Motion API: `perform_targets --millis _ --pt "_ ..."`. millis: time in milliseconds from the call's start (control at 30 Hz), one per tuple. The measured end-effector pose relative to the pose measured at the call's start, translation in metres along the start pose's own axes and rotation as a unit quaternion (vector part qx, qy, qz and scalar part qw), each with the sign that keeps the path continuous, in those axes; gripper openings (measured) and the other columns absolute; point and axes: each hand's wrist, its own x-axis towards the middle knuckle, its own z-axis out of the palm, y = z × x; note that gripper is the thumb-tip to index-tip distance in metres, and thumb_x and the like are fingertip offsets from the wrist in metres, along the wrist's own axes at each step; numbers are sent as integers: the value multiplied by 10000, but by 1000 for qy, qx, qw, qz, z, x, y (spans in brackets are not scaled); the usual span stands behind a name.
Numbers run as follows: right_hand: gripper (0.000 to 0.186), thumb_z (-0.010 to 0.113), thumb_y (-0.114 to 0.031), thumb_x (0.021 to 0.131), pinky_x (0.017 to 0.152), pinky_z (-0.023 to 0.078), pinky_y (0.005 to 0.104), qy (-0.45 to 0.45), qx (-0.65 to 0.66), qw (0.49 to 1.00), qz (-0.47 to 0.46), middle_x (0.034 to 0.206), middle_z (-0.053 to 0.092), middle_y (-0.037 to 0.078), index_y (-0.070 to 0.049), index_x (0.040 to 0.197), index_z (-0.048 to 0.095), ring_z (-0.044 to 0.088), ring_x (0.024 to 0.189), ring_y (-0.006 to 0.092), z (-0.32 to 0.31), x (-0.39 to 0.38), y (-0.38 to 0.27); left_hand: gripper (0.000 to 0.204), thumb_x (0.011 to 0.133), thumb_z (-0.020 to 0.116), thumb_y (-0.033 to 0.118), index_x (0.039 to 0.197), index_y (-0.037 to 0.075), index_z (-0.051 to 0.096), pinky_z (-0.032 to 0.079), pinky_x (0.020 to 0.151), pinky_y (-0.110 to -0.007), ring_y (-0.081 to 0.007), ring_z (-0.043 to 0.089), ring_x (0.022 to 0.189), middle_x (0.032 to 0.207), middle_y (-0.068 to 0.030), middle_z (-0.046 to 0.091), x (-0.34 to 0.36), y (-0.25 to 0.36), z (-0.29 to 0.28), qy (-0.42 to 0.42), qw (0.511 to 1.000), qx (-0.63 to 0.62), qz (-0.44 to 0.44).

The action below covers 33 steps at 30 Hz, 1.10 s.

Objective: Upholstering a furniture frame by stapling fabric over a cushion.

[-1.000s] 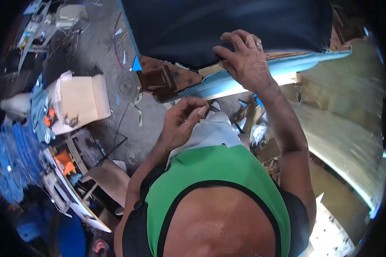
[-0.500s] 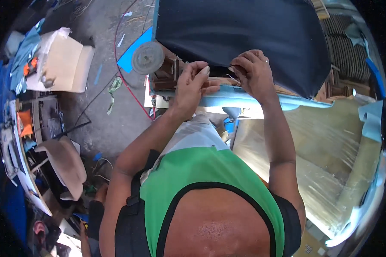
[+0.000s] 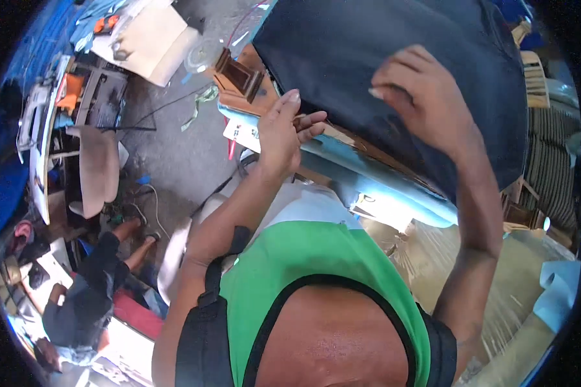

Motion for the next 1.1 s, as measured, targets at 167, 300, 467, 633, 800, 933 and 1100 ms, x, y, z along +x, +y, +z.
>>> perform_targets --millis 167,300,467,633,800,933,1100 --pt "98 683 -159 871 803 489 432 1 26 993 -117 880 633 97 -69 888 647 605 897 320 1 25 20 386 1025 535 164 1315 -91 538 592 576 -278 -194 714 691 815 -133 679 -11 -4 2 37 983 168 70" --pt "94 670 -155 882 815 490 438 -35 69 988 -134 892 645 95 -65 889 646 616 910 320 10 29 25 310 981 554 100 1226 -72 636 575 577 -279 -153 711 685 822 -124 701 -10 8 -4 48 911 386 138" --pt "103 669 -160 887 825 492 446 -88 74 987 -113 903 646 105 -64 912 644 619 935 325 11 21 36 329 876 633 70 1190 -18 678 576 746 -367 -241 721 768 923 -163 724 -9 9 -16 26 784 562 262" --pt "129 673 -174 894 823 499 449 -91 66 993 -44 917 648 113 -58 940 640 619 954 335 -1 -2 45 339 835 693 78 1173 96 704 518 913 -402 -328 635 1027 1081 -154 672 -2 12 -25 -18 588 685 430" --pt "121 696 -96 879 781 489 388 -88 43 995 -8 921 642 99 -40 974 648 603 896 289 -10 -29 41 425 783 704 28 1192 145 700 476 994 -414 -331 568 1111 1245 -89 617 0 15 -31 -36 542 720 432" --pt "147 686 -173 894 816 500 445 -95 30 994 47 938 647 124 -60 974 637 604 941 343 -13 -45 34 475 773 732 53 1232 153 665 457 1021 -419 -281 539 1212 1327 -37 580 9 27 -35 -64 505 708 489" --pt "173 701 -187 884 805 493 437 -89 41 992 78 942 646 130 -60 981 634 594 923 348 -14 -52 22 488 823 699 126 1303 149 614 435 1048 -412 -233 496 1314 1448 -12 521 27 47 -39 -183 430 734 493"
